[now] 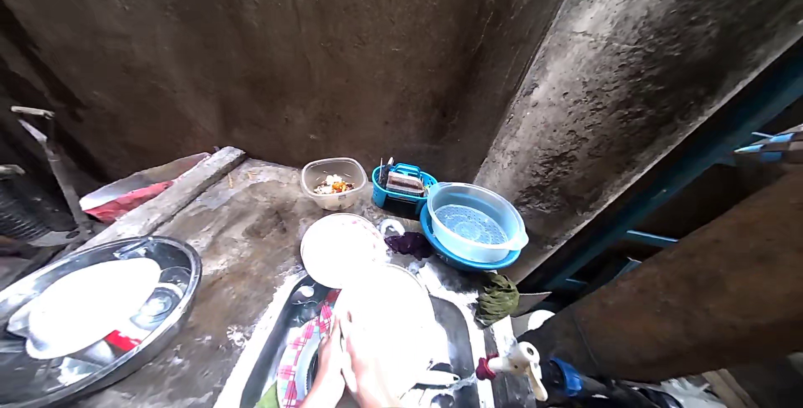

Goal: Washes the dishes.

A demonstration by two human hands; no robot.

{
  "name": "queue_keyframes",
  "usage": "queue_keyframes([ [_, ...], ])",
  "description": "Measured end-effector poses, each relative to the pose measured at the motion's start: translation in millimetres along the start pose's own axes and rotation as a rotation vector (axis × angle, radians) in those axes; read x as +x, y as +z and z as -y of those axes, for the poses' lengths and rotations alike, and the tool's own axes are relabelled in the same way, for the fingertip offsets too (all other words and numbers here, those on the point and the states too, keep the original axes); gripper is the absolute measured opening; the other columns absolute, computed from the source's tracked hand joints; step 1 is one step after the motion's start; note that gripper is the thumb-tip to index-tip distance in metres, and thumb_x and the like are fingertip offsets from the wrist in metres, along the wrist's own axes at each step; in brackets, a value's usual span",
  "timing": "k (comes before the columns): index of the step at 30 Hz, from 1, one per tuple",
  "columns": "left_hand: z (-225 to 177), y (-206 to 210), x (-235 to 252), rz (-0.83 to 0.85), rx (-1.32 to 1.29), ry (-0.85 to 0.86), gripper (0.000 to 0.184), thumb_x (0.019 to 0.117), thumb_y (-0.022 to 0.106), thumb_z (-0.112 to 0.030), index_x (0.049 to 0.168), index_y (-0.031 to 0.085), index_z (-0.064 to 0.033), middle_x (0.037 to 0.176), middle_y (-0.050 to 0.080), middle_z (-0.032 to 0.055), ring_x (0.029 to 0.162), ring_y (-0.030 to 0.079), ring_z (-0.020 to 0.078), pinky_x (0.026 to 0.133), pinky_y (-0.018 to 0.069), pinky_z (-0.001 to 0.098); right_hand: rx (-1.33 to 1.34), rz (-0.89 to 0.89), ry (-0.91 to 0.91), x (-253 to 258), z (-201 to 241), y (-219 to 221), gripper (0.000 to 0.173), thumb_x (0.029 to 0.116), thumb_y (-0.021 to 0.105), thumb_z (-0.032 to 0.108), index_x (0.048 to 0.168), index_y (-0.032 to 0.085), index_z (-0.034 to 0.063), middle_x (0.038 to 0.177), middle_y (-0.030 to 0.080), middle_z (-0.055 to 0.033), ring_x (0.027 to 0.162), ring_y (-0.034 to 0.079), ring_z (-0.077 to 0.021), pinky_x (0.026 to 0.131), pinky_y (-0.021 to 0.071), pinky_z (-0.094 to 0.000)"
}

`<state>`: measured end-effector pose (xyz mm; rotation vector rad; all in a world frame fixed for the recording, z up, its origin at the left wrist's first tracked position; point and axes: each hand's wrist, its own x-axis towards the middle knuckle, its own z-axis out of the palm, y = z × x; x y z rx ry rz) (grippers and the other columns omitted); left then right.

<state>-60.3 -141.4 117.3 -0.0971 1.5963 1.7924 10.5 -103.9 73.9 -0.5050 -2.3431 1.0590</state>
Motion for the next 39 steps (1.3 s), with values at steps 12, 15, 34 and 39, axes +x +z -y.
queue_keyframes([
  [12,5,7,-6,0.051,-0.068,0.040,0.047,0.1136,0.027,-0.033,0.135,0.053,0.0001,0.115,0.062,0.0117,0.098,0.060,0.0135,0.086,0.0507,0.0323,-0.144,-0.180,0.166,-6,10,3,0.034,0.0825,0.071,-0.002,0.114,0.069,-0.0149,0.102,0.072,-0.0301,0.094,0.073,-0.0443,0.085,0.0575,-0.0561],
  [15,-7,3,-9,0.056,-0.051,0.100,0.051,0.1138,0.025,-0.032,0.139,0.049,0.0053,0.127,0.060,0.0196,0.110,0.061,0.0195,0.094,0.0520,0.0378,-0.320,-0.039,0.297,-22,-12,-26,0.024,0.0871,0.068,0.002,0.107,0.073,-0.0110,0.093,0.073,-0.0296,0.090,0.071,-0.0487,0.082,0.0551,-0.0633],
  [34,11,2,-28,0.006,-0.087,0.018,0.054,0.1135,0.026,-0.035,0.137,0.049,0.0075,0.133,0.057,0.0227,0.118,0.059,0.0229,0.101,0.0495,0.0409,-0.216,-0.239,0.117,52,-29,-46,0.034,0.0991,0.054,0.005,0.127,0.064,-0.0117,0.129,0.064,-0.0312,0.120,0.063,-0.0443,0.103,0.0504,-0.0529],
  [39,3,-3,-12,0.014,-0.133,0.063,0.054,0.1136,0.022,-0.037,0.142,0.046,0.0029,0.135,0.056,0.0184,0.119,0.057,0.0204,0.102,0.0476,0.0398,-0.282,-0.155,-0.234,-1,-17,-5,0.020,0.0786,0.074,0.002,0.097,0.077,-0.0046,0.089,0.074,-0.0218,0.080,0.074,-0.0382,0.068,0.0612,-0.0530],
])
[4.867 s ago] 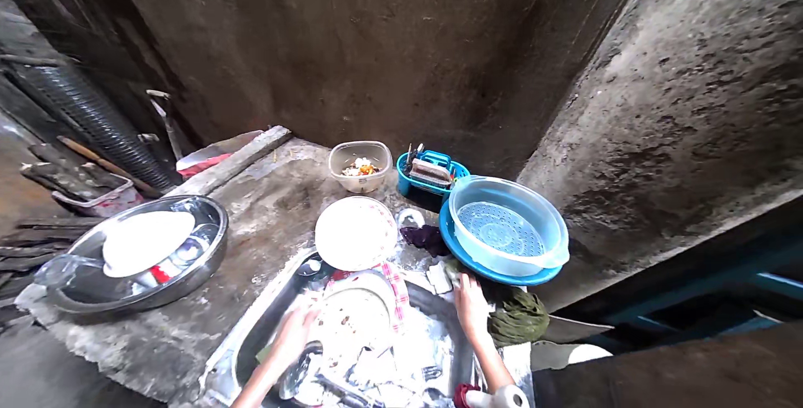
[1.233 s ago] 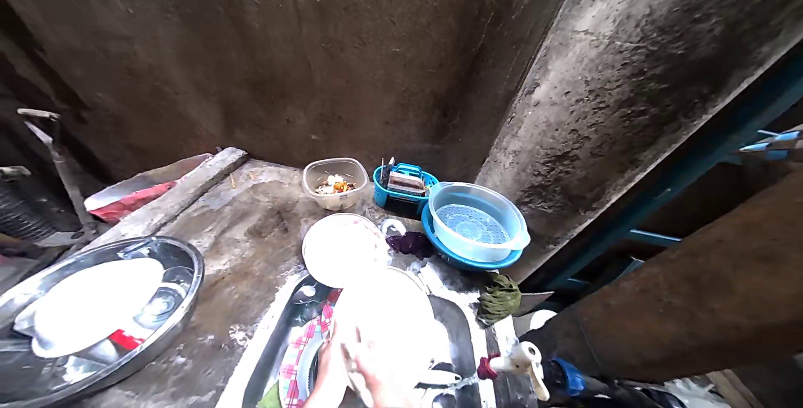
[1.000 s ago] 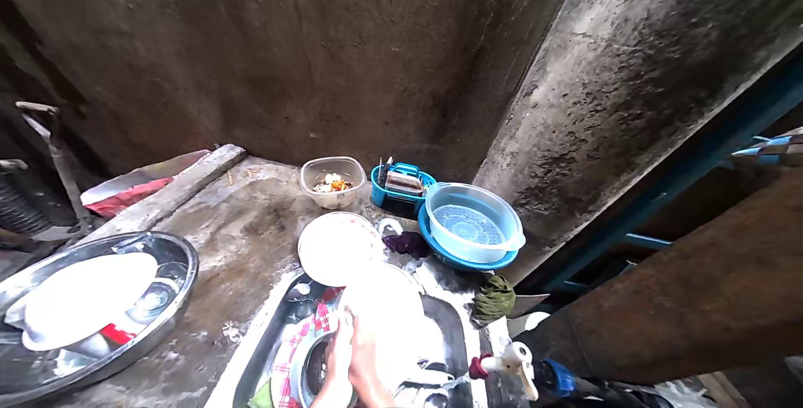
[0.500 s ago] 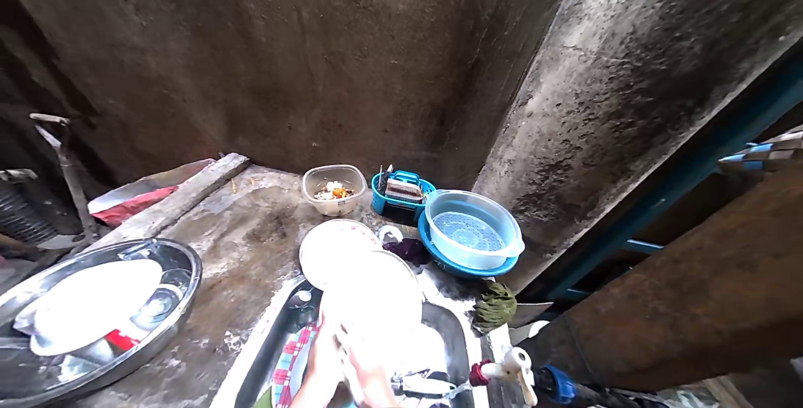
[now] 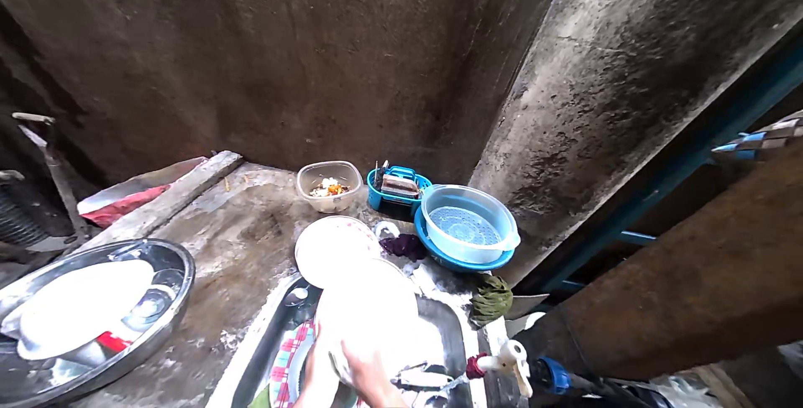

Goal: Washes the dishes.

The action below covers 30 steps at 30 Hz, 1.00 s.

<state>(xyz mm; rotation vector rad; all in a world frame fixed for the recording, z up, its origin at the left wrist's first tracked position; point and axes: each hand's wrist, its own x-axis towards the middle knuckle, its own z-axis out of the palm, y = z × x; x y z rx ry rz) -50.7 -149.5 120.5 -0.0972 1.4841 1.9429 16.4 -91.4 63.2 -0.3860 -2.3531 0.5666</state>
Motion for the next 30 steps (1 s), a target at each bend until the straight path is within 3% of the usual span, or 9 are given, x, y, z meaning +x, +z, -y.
queue_keyframes([
  [4,-6,-13,1,-0.030,0.149,0.041,0.058,0.1135,0.024,-0.036,0.138,0.050,0.0093,0.139,0.055,0.0249,0.127,0.056,0.0262,0.106,0.0458,0.0435,-0.042,0.243,0.247,-19,-54,-48,0.018,0.0886,0.066,-0.002,0.103,0.076,-0.0079,0.106,0.072,-0.0290,0.104,0.069,-0.0474,0.092,0.0537,-0.0613],
  [9,-5,-3,-8,-0.012,0.161,0.037,0.055,0.1138,0.025,-0.033,0.145,0.044,0.0075,0.148,0.048,0.0252,0.135,0.050,0.0275,0.112,0.0407,0.0435,-0.100,-0.004,0.420,7,-62,-43,0.030,0.0989,0.053,0.007,0.117,0.069,-0.0113,0.123,0.066,-0.0322,0.119,0.062,-0.0478,0.104,0.0475,-0.0579],
  [12,-9,3,0,-0.002,0.188,0.107,0.048,0.1132,0.031,-0.029,0.135,0.051,0.0088,0.126,0.061,0.0217,0.110,0.061,0.0196,0.096,0.0506,0.0371,0.208,0.104,0.386,-26,-9,-11,0.048,0.0957,0.055,0.004,0.138,0.051,-0.0179,0.141,0.054,-0.0351,0.133,0.054,-0.0454,0.114,0.0408,-0.0531],
  [14,-6,4,7,0.016,0.198,0.101,0.045,0.1127,0.034,-0.028,0.131,0.054,0.0092,0.116,0.063,0.0197,0.099,0.061,0.0177,0.089,0.0514,0.0357,0.312,0.113,0.276,-34,3,4,0.046,0.0945,0.056,0.003,0.134,0.053,-0.0202,0.140,0.054,-0.0365,0.135,0.052,-0.0467,0.117,0.0373,-0.0522],
  [18,-3,1,-2,0.043,0.175,-0.008,0.049,0.1134,0.030,-0.030,0.138,0.049,0.0083,0.132,0.058,0.0237,0.117,0.059,0.0232,0.101,0.0488,0.0398,0.126,0.106,0.249,-3,-32,-8,0.037,0.0920,0.064,0.007,0.124,0.066,-0.0117,0.127,0.065,-0.0311,0.118,0.065,-0.0451,0.099,0.0532,-0.0560],
  [22,7,7,-14,0.094,0.096,-0.100,0.053,0.1135,0.027,-0.034,0.145,0.044,0.0054,0.141,0.053,0.0232,0.127,0.055,0.0250,0.107,0.0456,0.0425,0.162,-0.015,0.417,52,-12,-18,0.044,0.0949,0.061,0.008,0.134,0.058,-0.0114,0.131,0.063,-0.0309,0.117,0.065,-0.0442,0.098,0.0531,-0.0547],
  [25,-4,9,-10,0.072,-0.030,-0.135,0.049,0.1135,0.025,-0.035,0.142,0.046,-0.0008,0.130,0.059,0.0139,0.113,0.058,0.0168,0.097,0.0484,0.0368,0.176,0.154,0.369,41,27,-17,0.036,0.0888,0.066,-0.002,0.123,0.064,-0.0141,0.107,0.069,-0.0319,0.101,0.069,-0.0477,0.089,0.0541,-0.0599],
  [27,-10,2,-3,0.020,0.001,-0.086,0.046,0.1134,0.026,-0.033,0.136,0.049,0.0001,0.119,0.061,0.0124,0.102,0.060,0.0147,0.089,0.0516,0.0346,0.068,0.151,0.203,13,21,-12,0.018,0.0847,0.069,-0.001,0.101,0.071,-0.0103,0.090,0.072,-0.0259,0.085,0.073,-0.0430,0.073,0.0592,-0.0568],
  [30,-13,-15,3,0.074,0.066,-0.008,0.053,0.1138,0.022,-0.033,0.144,0.044,0.0047,0.135,0.056,0.0202,0.116,0.058,0.0201,0.099,0.0494,0.0389,-0.044,0.171,0.198,-15,-19,-27,0.011,0.0855,0.069,0.002,0.088,0.075,-0.0075,0.082,0.072,-0.0250,0.081,0.073,-0.0438,0.073,0.0582,-0.0591],
])
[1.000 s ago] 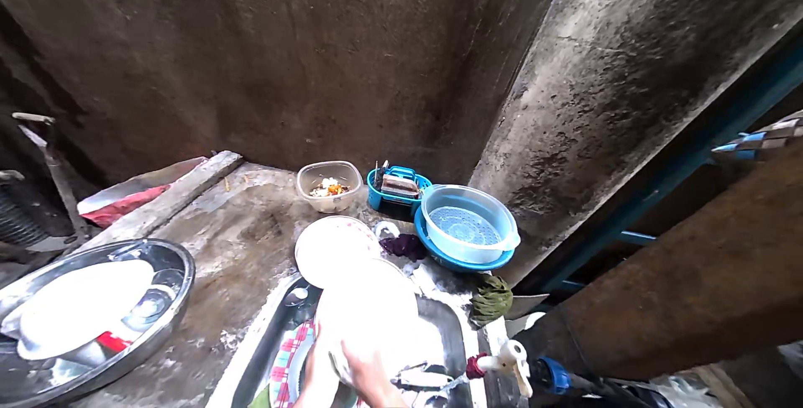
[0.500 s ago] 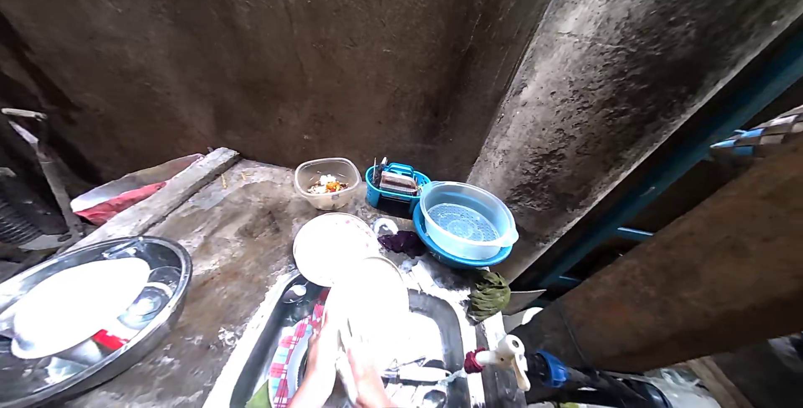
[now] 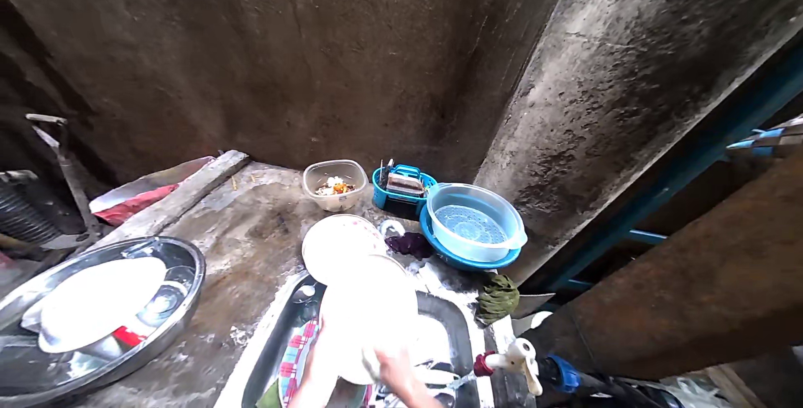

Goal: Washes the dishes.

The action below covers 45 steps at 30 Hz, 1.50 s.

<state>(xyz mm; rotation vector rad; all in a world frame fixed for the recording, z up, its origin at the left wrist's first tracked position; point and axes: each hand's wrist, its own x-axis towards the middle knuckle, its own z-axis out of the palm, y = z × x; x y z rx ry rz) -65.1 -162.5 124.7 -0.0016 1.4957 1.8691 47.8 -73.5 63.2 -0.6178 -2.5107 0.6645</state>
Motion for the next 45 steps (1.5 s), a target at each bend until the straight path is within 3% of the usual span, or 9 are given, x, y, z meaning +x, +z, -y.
queue_keyframes([
  [3,2,6,-7,0.018,0.011,0.022,0.052,0.1138,0.023,-0.033,0.146,0.042,0.0041,0.141,0.053,0.0208,0.123,0.056,0.0200,0.103,0.0478,0.0380,0.235,-0.085,0.421,28,-6,-9,0.027,0.0995,0.057,0.008,0.111,0.070,-0.0129,0.106,0.070,-0.0309,0.107,0.067,-0.0441,0.098,0.0503,-0.0577],
  [7,-1,20,-11,0.092,-0.021,0.020,0.048,0.1136,0.023,-0.030,0.144,0.044,0.0014,0.128,0.059,0.0134,0.112,0.059,0.0120,0.097,0.0493,0.0309,0.437,-0.201,0.084,33,52,15,0.038,0.0938,0.056,0.008,0.123,0.064,-0.0149,0.133,0.061,-0.0312,0.129,0.058,-0.0426,0.112,0.0426,-0.0526],
  [10,0,9,4,0.090,-0.098,0.020,0.048,0.1136,0.023,-0.034,0.140,0.046,-0.0013,0.120,0.062,0.0106,0.103,0.062,0.0111,0.089,0.0539,0.0318,0.332,0.026,-0.082,3,39,8,0.042,0.0953,0.057,0.008,0.132,0.061,-0.0113,0.142,0.057,-0.0296,0.136,0.052,-0.0436,0.116,0.0379,-0.0569],
  [13,0,0,1,0.058,-0.006,0.059,0.053,0.1139,0.022,-0.032,0.147,0.043,0.0028,0.143,0.053,0.0183,0.125,0.056,0.0175,0.105,0.0469,0.0370,0.088,0.022,-0.046,-15,-26,-1,0.036,0.0922,0.064,0.010,0.126,0.071,0.0000,0.128,0.068,-0.0245,0.126,0.060,-0.0436,0.105,0.0486,-0.0596],
  [16,4,6,-13,0.015,0.047,0.023,0.051,0.1139,0.024,-0.031,0.145,0.043,0.0050,0.142,0.052,0.0211,0.125,0.055,0.0197,0.105,0.0462,0.0374,-0.027,-0.048,0.234,2,-56,-15,0.044,0.1020,0.049,0.013,0.141,0.056,-0.0061,0.153,0.040,-0.0363,0.145,0.036,-0.0530,0.121,0.0277,-0.0614],
  [20,11,13,-13,0.074,0.032,0.046,0.051,0.1139,0.023,-0.031,0.146,0.044,0.0027,0.140,0.055,0.0189,0.123,0.057,0.0183,0.104,0.0476,0.0365,0.137,-0.238,0.080,16,-11,8,0.035,0.0896,0.060,0.006,0.120,0.071,-0.0086,0.127,0.066,-0.0292,0.124,0.061,-0.0460,0.106,0.0473,-0.0582],
  [23,5,12,-1,0.127,-0.053,0.020,0.050,0.1140,0.021,-0.031,0.149,0.040,0.0010,0.143,0.053,0.0167,0.127,0.055,0.0171,0.106,0.0464,0.0356,0.201,-0.130,-0.082,1,8,15,0.033,0.0804,0.076,0.013,0.106,0.074,-0.0082,0.126,0.065,-0.0331,0.123,0.059,-0.0523,0.102,0.0481,-0.0624],
  [37,0,8,2,0.132,-0.197,-0.028,0.049,0.1138,0.021,-0.033,0.146,0.042,-0.0029,0.130,0.059,0.0113,0.111,0.060,0.0127,0.094,0.0512,0.0326,0.253,0.134,-0.090,17,-10,-34,0.063,0.0745,0.085,0.020,0.126,0.066,-0.0095,0.151,0.043,-0.0347,0.144,0.037,-0.0529,0.120,0.0267,-0.0623],
  [45,-5,16,-7,0.098,-0.217,-0.098,0.048,0.1134,0.024,-0.036,0.139,0.048,-0.0029,0.121,0.062,0.0113,0.103,0.062,0.0138,0.088,0.0530,0.0329,0.230,0.019,-0.202,18,-15,-27,0.050,0.0707,0.088,0.025,0.106,0.074,-0.0076,0.145,0.053,-0.0312,0.140,0.044,-0.0503,0.118,0.0307,-0.0620],
])
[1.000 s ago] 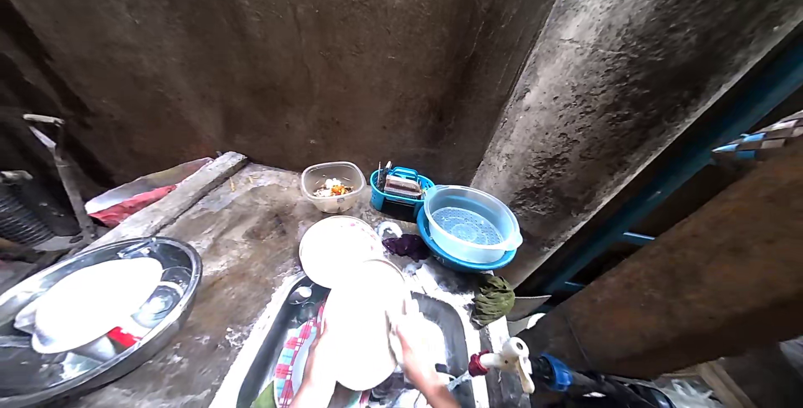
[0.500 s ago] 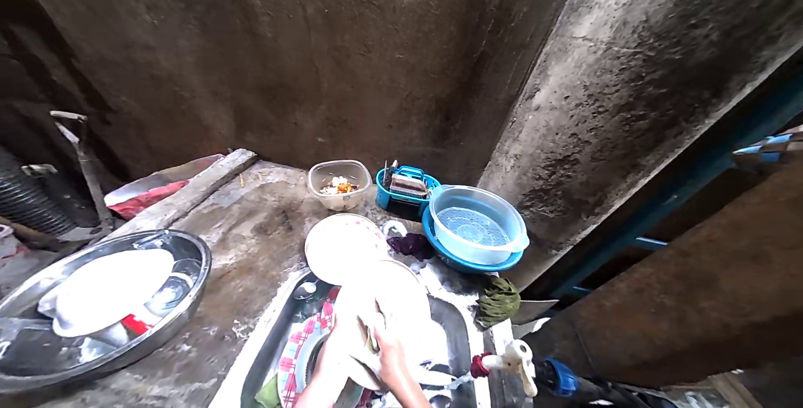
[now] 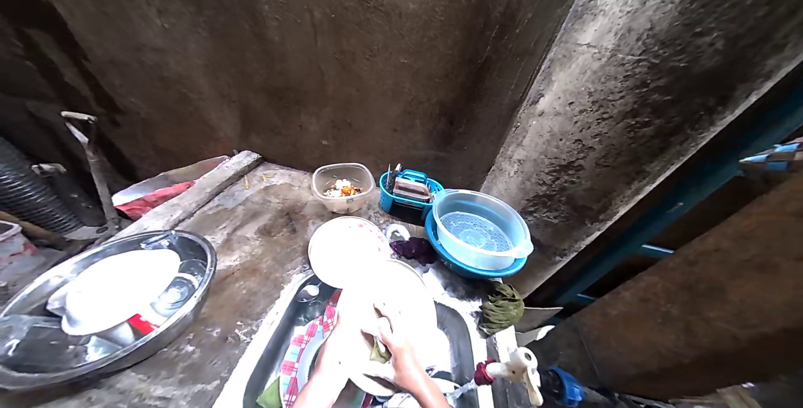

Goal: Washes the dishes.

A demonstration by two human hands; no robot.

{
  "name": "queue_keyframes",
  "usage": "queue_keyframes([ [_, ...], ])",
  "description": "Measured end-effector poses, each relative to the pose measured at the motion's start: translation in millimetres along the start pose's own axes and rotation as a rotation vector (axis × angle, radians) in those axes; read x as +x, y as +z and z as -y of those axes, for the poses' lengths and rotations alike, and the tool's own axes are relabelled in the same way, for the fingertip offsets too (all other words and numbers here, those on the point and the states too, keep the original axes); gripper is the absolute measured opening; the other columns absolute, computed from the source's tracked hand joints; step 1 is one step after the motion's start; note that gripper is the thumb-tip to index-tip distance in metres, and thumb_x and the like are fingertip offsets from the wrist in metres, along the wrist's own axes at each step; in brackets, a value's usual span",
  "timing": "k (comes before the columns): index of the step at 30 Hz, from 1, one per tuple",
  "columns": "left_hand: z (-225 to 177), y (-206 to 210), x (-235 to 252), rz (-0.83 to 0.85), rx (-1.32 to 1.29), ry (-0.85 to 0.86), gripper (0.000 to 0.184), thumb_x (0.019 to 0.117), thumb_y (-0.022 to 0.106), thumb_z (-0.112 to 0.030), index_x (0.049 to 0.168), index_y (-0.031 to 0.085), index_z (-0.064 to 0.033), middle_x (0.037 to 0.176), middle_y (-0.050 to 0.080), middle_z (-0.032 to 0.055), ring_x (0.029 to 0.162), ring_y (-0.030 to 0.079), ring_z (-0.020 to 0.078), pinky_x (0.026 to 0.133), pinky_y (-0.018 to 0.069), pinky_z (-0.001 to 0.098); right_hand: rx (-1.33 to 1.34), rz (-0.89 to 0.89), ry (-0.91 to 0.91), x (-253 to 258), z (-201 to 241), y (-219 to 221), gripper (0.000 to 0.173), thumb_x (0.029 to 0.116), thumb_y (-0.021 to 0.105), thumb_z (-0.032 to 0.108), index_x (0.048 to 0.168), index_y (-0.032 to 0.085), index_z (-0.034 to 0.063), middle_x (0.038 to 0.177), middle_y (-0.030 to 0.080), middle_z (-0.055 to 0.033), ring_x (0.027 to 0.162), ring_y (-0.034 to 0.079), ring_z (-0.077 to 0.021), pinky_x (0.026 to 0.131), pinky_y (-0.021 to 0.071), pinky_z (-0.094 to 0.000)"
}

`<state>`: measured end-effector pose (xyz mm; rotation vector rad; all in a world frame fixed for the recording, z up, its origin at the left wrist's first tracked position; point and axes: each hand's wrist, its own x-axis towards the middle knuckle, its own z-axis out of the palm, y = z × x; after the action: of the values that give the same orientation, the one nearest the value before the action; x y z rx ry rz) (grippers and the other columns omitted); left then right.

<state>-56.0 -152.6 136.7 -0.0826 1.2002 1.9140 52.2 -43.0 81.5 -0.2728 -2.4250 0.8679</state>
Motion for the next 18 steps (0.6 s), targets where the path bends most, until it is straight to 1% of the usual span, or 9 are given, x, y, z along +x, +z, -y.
queue_keyframes([
  [1,0,1,-1,0.006,-0.009,-0.006,0.048,0.1133,0.025,-0.036,0.140,0.047,-0.0030,0.120,0.062,0.0113,0.102,0.062,0.0138,0.088,0.0533,0.0330,-0.009,-0.002,-0.011,0,-2,0,0.050,0.0700,0.088,0.026,0.106,0.075,-0.0067,0.145,0.053,-0.0309,0.140,0.044,-0.0499,0.118,0.0306,-0.0625],
  [3,-1,5,-4,0.014,0.006,0.007,0.047,0.1136,0.024,-0.034,0.139,0.047,-0.0023,0.118,0.062,0.0105,0.101,0.062,0.0124,0.087,0.0532,0.0312,-0.042,-0.068,-0.010,0,-3,5,0.047,0.0692,0.087,0.024,0.103,0.075,-0.0063,0.140,0.057,-0.0304,0.136,0.049,-0.0500,0.115,0.0348,-0.0633],
  [4,-2,7,-6,0.018,0.020,0.015,0.047,0.1138,0.024,-0.033,0.140,0.047,-0.0012,0.120,0.062,0.0114,0.103,0.062,0.0127,0.089,0.0528,0.0315,-0.054,-0.106,0.000,0,-2,8,0.045,0.0686,0.087,0.021,0.101,0.075,-0.0066,0.138,0.059,-0.0306,0.133,0.052,-0.0506,0.112,0.0376,-0.0635],
  [6,-2,5,-5,0.061,0.038,0.026,0.049,0.1139,0.022,-0.034,0.144,0.044,-0.0016,0.127,0.061,0.0121,0.109,0.061,0.0132,0.093,0.0515,0.0325,-0.042,-0.116,0.031,1,2,9,0.044,0.0675,0.087,0.016,0.103,0.075,-0.0078,0.137,0.059,-0.0316,0.133,0.051,-0.0521,0.112,0.0379,-0.0644],
  [8,-2,6,-5,0.038,0.048,0.016,0.049,0.1136,0.023,-0.035,0.140,0.047,-0.0021,0.122,0.063,0.0118,0.105,0.063,0.0135,0.090,0.0534,0.0327,-0.030,-0.095,0.025,0,1,8,0.047,0.0648,0.089,0.016,0.103,0.075,-0.0071,0.138,0.058,-0.0320,0.133,0.051,-0.0523,0.112,0.0382,-0.0635],
  [10,-3,8,-8,0.015,0.062,-0.001,0.050,0.1136,0.022,-0.035,0.138,0.048,-0.0008,0.119,0.062,0.0130,0.102,0.062,0.0146,0.087,0.0532,0.0331,-0.017,-0.074,0.013,-2,-2,6,0.046,0.0670,0.088,0.018,0.103,0.075,-0.0073,0.138,0.058,-0.0325,0.133,0.051,-0.0520,0.113,0.0381,-0.0618],
  [12,-2,10,-10,-0.002,0.091,-0.005,0.051,0.1136,0.023,-0.035,0.140,0.048,0.0010,0.124,0.061,0.0153,0.105,0.061,0.0161,0.091,0.0520,0.0347,-0.015,-0.105,0.020,-3,-2,8,0.040,0.0707,0.086,0.017,0.101,0.075,-0.0072,0.136,0.059,-0.0315,0.131,0.053,-0.0508,0.112,0.0396,-0.0608],
  [15,0,9,-9,0.014,0.084,-0.009,0.050,0.1137,0.022,-0.035,0.143,0.044,-0.0007,0.130,0.058,0.0139,0.111,0.059,0.0143,0.095,0.0504,0.0327,-0.025,-0.156,0.036,-5,-1,12,0.039,0.0708,0.084,0.017,0.100,0.075,-0.0079,0.133,0.062,-0.0314,0.129,0.055,-0.0510,0.109,0.0411,-0.0620],
  [18,0,9,-10,0.018,0.035,-0.025,0.047,0.1137,0.023,-0.034,0.142,0.045,-0.0024,0.124,0.061,0.0119,0.105,0.061,0.0135,0.090,0.0521,0.0320,0.006,-0.142,0.036,-6,-3,10,0.046,0.0672,0.086,0.021,0.101,0.074,-0.0073,0.135,0.060,-0.0319,0.130,0.053,-0.0515,0.110,0.0378,-0.0658],
])
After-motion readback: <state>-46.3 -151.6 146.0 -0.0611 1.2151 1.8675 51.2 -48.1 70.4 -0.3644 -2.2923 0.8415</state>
